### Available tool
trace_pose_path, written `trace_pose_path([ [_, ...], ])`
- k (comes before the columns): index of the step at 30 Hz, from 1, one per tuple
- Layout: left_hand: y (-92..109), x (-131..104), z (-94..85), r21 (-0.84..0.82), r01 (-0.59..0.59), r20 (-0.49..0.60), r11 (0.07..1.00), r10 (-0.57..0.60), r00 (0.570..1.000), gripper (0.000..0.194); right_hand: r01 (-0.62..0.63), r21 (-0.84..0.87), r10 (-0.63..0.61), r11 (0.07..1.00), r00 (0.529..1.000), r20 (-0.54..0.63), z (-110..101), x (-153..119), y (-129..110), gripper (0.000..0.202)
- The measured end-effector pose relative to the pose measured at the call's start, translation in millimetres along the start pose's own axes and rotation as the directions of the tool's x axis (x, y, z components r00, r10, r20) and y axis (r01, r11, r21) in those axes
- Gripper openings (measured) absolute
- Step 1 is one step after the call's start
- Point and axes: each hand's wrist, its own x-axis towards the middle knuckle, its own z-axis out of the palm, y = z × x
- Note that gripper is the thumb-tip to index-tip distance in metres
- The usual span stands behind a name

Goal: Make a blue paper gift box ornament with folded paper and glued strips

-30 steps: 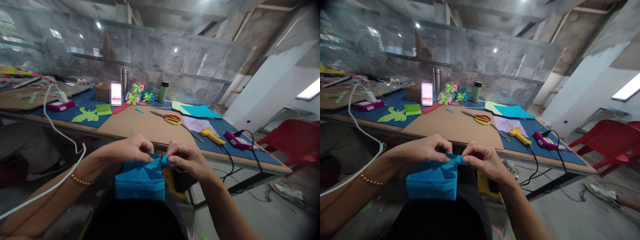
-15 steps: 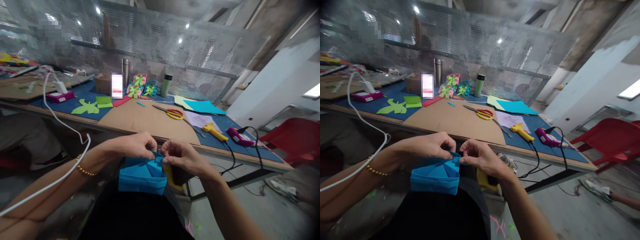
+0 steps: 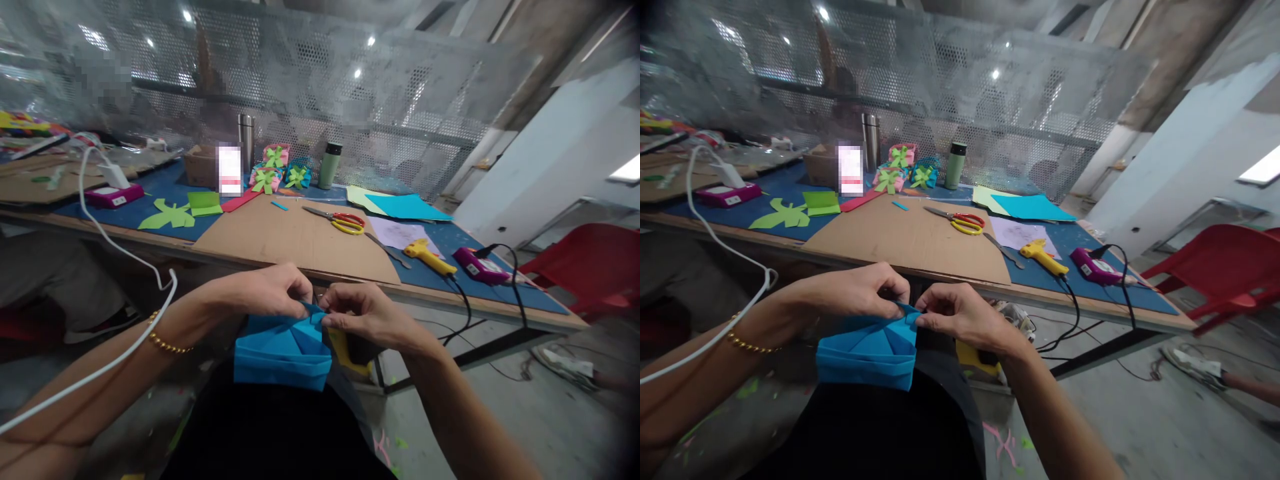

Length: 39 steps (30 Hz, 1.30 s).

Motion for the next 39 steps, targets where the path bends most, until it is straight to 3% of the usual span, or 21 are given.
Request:
trace_pose_path([
  [9, 3.3, -0.2, 1.5, 0.002, 0.018, -0.004, 1.0, -0.018, 1.0, 0.011, 0.001, -0.115, -0.004, 0.993, 1.0, -0.026, 2.6, 0.4, -1.8, 0.032],
  [21, 2.0, 0.8, 3.6, 0.006, 0.022, -0.008, 1.0, -0.022, 1.0, 0.009, 0.014, -0.336, -0.044, 0.942, 0.996, -0.081, 7.1, 0.3, -5.4, 0.007],
  [39, 0.1, 1.6, 5.6, -0.04, 0.011, 0.016, 0.999, -0.01, 1.0, 0.008, -0.016, -0.328, -0.003, 0.945, 0.998, -0.056, 11.2, 5.0, -9.9, 0.003],
])
